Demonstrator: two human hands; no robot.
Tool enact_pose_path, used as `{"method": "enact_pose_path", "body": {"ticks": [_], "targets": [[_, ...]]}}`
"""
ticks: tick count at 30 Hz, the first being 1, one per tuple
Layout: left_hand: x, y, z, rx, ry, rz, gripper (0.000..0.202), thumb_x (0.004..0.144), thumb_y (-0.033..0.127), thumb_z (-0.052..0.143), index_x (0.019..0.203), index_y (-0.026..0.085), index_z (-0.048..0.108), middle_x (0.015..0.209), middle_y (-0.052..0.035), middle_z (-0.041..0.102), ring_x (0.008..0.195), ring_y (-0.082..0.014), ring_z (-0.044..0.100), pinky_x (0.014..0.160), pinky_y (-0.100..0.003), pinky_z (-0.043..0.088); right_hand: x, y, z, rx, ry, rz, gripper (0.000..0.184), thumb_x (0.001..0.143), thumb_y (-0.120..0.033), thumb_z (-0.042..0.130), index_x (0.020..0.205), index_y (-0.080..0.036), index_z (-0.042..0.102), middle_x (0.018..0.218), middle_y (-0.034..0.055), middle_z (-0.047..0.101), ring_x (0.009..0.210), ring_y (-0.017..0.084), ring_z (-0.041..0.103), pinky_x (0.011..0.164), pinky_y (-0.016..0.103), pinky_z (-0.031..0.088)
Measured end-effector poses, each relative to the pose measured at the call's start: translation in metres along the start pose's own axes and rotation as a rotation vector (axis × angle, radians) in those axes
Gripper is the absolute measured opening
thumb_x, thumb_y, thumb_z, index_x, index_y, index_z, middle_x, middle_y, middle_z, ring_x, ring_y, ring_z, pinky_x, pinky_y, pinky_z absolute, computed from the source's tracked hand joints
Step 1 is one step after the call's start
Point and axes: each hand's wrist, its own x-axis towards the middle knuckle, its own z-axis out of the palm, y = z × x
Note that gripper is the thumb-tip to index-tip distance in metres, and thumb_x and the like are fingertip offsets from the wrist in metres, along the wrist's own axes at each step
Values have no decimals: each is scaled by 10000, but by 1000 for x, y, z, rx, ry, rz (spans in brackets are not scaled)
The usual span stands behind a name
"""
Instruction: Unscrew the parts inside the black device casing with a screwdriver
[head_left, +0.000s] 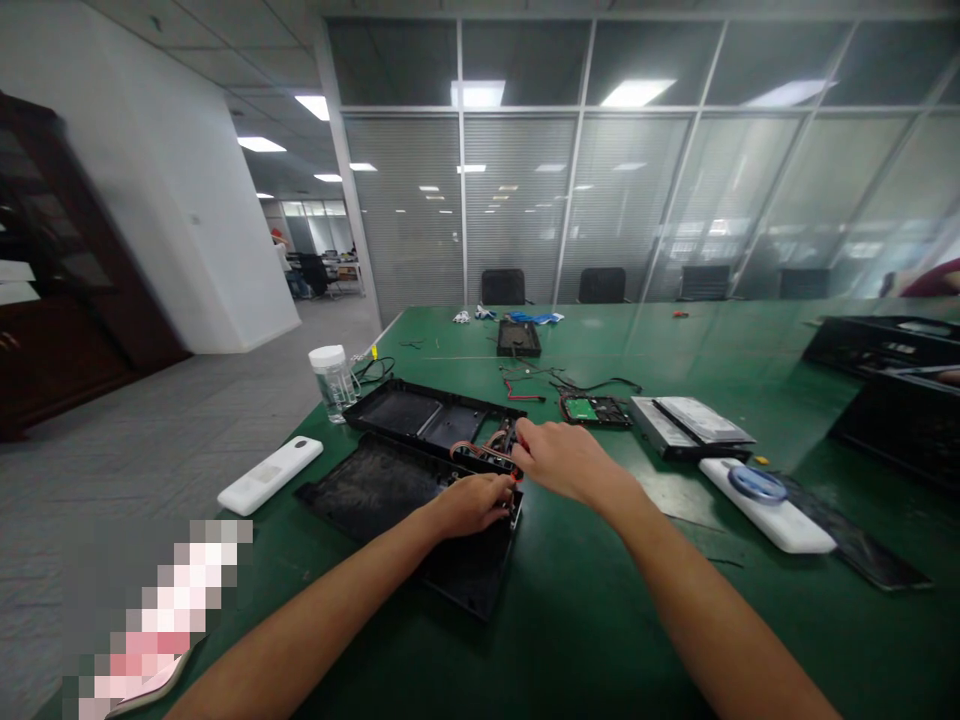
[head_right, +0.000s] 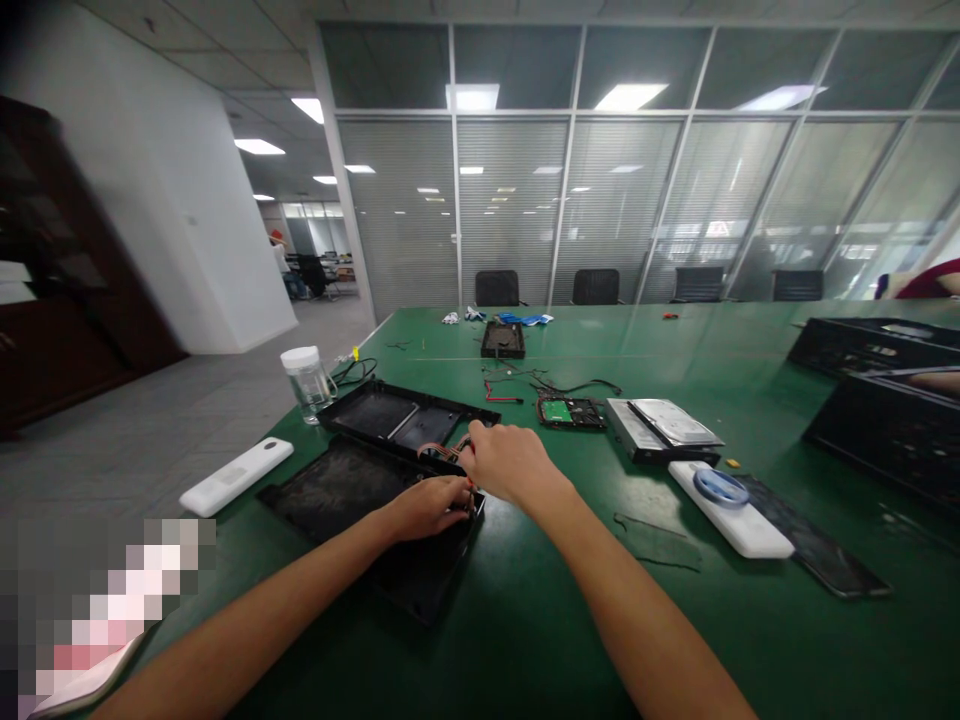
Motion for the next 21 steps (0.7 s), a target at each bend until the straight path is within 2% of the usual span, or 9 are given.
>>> {"method": "enact_pose_path", "body": {"ticks": [3, 6, 10, 13, 17, 21], "targets": [[0, 1, -1, 1, -3, -2, 296, 792, 139, 543, 1062, 174, 426, 979, -44, 598, 996, -183, 529, 823, -267, 410, 0, -1, -1, -19, 1, 50, 492, 883, -496, 252, 835, -155, 603, 775, 146, 657, 733, 277, 630, 625, 349, 406], [0, 1, -1, 1, -4, -6, 275, 793, 138, 543, 1042, 172, 433, 968, -43, 596, 973, -181, 536, 815, -267, 409, -1, -3, -2, -12, -8, 20, 425, 888, -453, 273, 967, -152, 563, 794, 132, 663, 726, 259, 632, 622, 334, 414], [1, 1, 0, -11, -5, -2, 269, 785, 128, 551, 1023, 178, 437, 960, -30, 595, 966, -176, 532, 810, -255, 404, -3, -2, -7, -34, -67, 39, 479, 898, -481, 220, 938, -153, 567, 851, 142, 657, 806, 257, 624, 673, 335, 415], [1, 2, -1, -15, -2, -10, 262, 784, 131, 553, 1017, 174, 440, 956, -33, 592, 962, -176, 531, 807, -253, 403, -4, -2, -11, -27, -103, 25, 465, 897, -475, 225, 1007, -158, 547, 881, 129, 656, 817, 255, 623, 683, 340, 413], [0, 1, -2, -30, -11, -6, 242, 791, 136, 546, 1010, 171, 449, 969, -40, 583, 970, -177, 527, 820, -256, 398, -5, -5, -13, -41, -99, 11, 526, 883, -525, 207, 941, -157, 578, 881, 138, 654, 842, 273, 616, 695, 352, 407], [0, 1, -2, -13, -15, -17, 161, 799, 152, 540, 942, 166, 467, 942, -40, 573, 913, -167, 540, 791, -249, 404, -7, -10, -9, -39, -66, -17, 437, 899, -427, 231, 984, -156, 562, 866, 126, 655, 793, 253, 622, 671, 336, 405]]}}
